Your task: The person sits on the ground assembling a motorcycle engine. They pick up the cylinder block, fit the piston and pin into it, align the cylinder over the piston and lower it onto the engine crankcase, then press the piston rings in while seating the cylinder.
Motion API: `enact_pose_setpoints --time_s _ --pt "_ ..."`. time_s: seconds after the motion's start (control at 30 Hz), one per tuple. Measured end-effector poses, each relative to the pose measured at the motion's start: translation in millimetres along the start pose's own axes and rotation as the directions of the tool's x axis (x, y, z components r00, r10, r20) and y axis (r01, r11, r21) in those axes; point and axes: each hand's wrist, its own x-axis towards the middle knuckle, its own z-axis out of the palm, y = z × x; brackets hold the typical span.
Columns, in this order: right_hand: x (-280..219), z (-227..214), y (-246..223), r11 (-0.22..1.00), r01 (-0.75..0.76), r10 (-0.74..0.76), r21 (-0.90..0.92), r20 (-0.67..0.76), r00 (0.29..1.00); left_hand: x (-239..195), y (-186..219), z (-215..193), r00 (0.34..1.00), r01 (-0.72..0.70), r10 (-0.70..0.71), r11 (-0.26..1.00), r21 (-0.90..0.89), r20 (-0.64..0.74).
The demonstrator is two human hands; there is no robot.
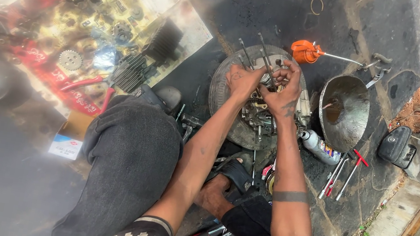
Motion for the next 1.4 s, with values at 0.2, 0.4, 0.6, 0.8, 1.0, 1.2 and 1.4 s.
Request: enact_pose_setpoints --time_s 0.2,0.4,0.6,0.8,1.0,1.2,1.4 --pt "-0.4 0.8 -3.1 0.998 0.014 -0.011 -0.054 0.055 0.998 2.0 -3.5 -4.1 1.000 -0.001 0.004 0.995 0.096 -0.030" --pt "-0.3 -0.2 -17.7 0.997 0.054 -0.051 -0.060 0.037 0.998 -8.5 10.7 -17.5 0.996 0.024 -0.032 0.995 0.095 0.079" --pt "12.7 -21.3 -21.3 0.999 0.038 -0.032 -0.033 0.172 0.985 0.9 -3.0 -11.2 0.997 -0.064 0.059 0.990 0.125 0.044" --pt "33.5 -34.9 -12.8 0.957 -0.261 0.214 0.127 0.300 0.930 -4.3 -7.2 -17.0 0.996 0.009 -0.017 0.996 0.091 0.090" --pt "70.5 -42.8 -9.1 0.965 -0.244 0.255 -0.094 0.550 0.796 27.1 -80.2 8.3 0.953 -0.286 0.293 0.954 -0.091 0.077" --pt "96.3 -40.0 -27.4 0.924 -0.313 0.378 -0.218 0.626 0.682 28.2 -92.1 18.2 0.941 -0.302 0.325 0.933 -0.198 0.094" --pt "105.0 -44.0 -35.9 0.890 -0.387 0.446 -0.240 0.635 0.631 8.5 -70.8 13.8 0.951 -0.288 0.303 0.940 -0.181 0.061"
